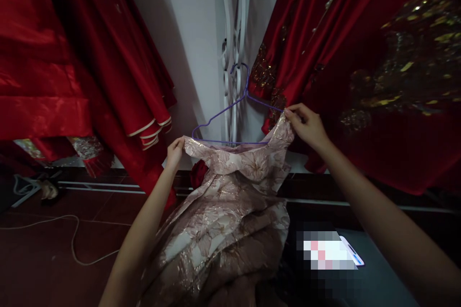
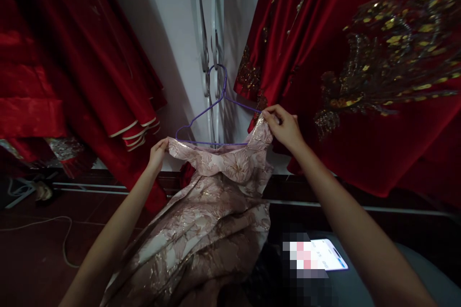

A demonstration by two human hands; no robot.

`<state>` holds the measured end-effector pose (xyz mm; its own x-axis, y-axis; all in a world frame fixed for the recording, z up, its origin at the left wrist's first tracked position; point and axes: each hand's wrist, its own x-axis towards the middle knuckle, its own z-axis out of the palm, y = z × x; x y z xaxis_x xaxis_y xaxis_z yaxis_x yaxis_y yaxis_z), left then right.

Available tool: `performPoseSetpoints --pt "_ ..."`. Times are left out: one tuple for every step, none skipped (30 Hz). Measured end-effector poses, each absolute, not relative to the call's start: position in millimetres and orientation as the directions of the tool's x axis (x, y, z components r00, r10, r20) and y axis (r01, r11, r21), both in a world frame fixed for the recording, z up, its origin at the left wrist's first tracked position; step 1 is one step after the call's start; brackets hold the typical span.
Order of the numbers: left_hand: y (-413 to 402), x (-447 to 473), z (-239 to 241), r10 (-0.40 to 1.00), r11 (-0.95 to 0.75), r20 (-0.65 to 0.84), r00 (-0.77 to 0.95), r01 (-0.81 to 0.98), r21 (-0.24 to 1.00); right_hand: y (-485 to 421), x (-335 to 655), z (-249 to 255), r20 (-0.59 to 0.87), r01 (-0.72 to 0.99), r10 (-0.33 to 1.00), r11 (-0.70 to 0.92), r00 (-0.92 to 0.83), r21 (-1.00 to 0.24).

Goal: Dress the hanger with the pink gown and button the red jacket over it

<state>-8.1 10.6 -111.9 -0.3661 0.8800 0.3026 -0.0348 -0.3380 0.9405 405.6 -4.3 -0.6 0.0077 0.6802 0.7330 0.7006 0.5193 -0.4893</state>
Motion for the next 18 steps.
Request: performPoseSetpoints --pt "10 -9 -112 0.878 -0.347 0.314 -0.361 -0.029 0.937 -5 406 0 0.734 0.708 0.679 0.515 0.008 -0.483" --pt "10 -9 -112 0.877 -0.354 0.323 -0.356 -0.023 0.935 -5 406 1 0.734 0.714 0.679 0.511 0.007 -0.479" --pt "9 -10 -112 0.875 -0.359 0.331 -0.352 -0.015 0.933 -6 406 2 0.733 0.716 0.68 0.509 0.004 -0.477" --pt "9 -11 -111 0.873 -0.364 0.34 -0.349 -0.004 0.931 -6 406 2 0.733 0.717 0.68 0.51 0.001 -0.475" --pt "8 -11 -110 0.871 -0.37 0.35 -0.345 0.01 0.929 -6 407 2 0.732 0.715 0.681 0.513 -0.002 -0.475" --pt "8 -11 -107 0.868 -0.377 0.363 -0.339 0.027 0.926 -6 407 3 0.733 0.712 0.68 0.518 -0.006 -0.474" --pt "8 -10 -103 0.864 -0.387 0.381 -0.33 0.05 0.921 -5 407 3 0.734 0.707 0.68 0.525 -0.013 -0.474" --pt "9 -8 -98 0.856 -0.402 0.406 -0.319 0.083 0.912 -5 406 2 0.731 0.701 0.682 0.531 -0.02 -0.476" --pt "10 -5 -90 0.847 -0.421 0.44 -0.3 0.128 0.898 -4 406 2 0.728 0.695 0.686 0.535 -0.025 -0.48" --pt "11 -1 -81 0.833 -0.446 0.482 -0.272 0.187 0.875 -4 406 1 0.721 0.688 0.692 0.537 -0.03 -0.488" --pt "13 4 -71 0.815 -0.474 0.53 -0.233 0.256 0.842 -4 405 1 0.712 0.68 0.702 0.538 -0.033 -0.499" --pt "15 10 -59 0.798 -0.505 0.577 -0.173 0.331 0.797 -4 404 0 0.701 0.667 0.712 0.54 -0.037 -0.514" --pt "16 17 -48 0.777 -0.537 0.62 -0.104 0.403 0.741 -3 404 -1 0.689 0.649 0.724 0.544 -0.042 -0.532" --pt "18 23 -37 0.762 -0.566 0.648 -0.025 0.462 0.683 -3 403 -1 0.679 0.627 0.732 0.55 -0.045 -0.552" --pt "19 28 -27 0.75 -0.59 0.659 0.046 0.497 0.636 -3 403 -1 0.672 0.604 0.739 0.557 -0.047 -0.57" --pt "20 32 -19 0.749 -0.607 0.654 0.108 0.508 0.611 -3 402 -1 0.667 0.584 0.743 0.563 -0.047 -0.585" --pt "22 33 -14 0.758 -0.614 0.632 0.158 0.498 0.612 -2 402 -1 0.663 0.569 0.747 0.565 -0.045 -0.597" --pt "23 31 -13 0.776 -0.61 0.602 0.188 0.469 0.639 -2 402 -2 0.658 0.56 0.751 0.565 -0.045 -0.606"
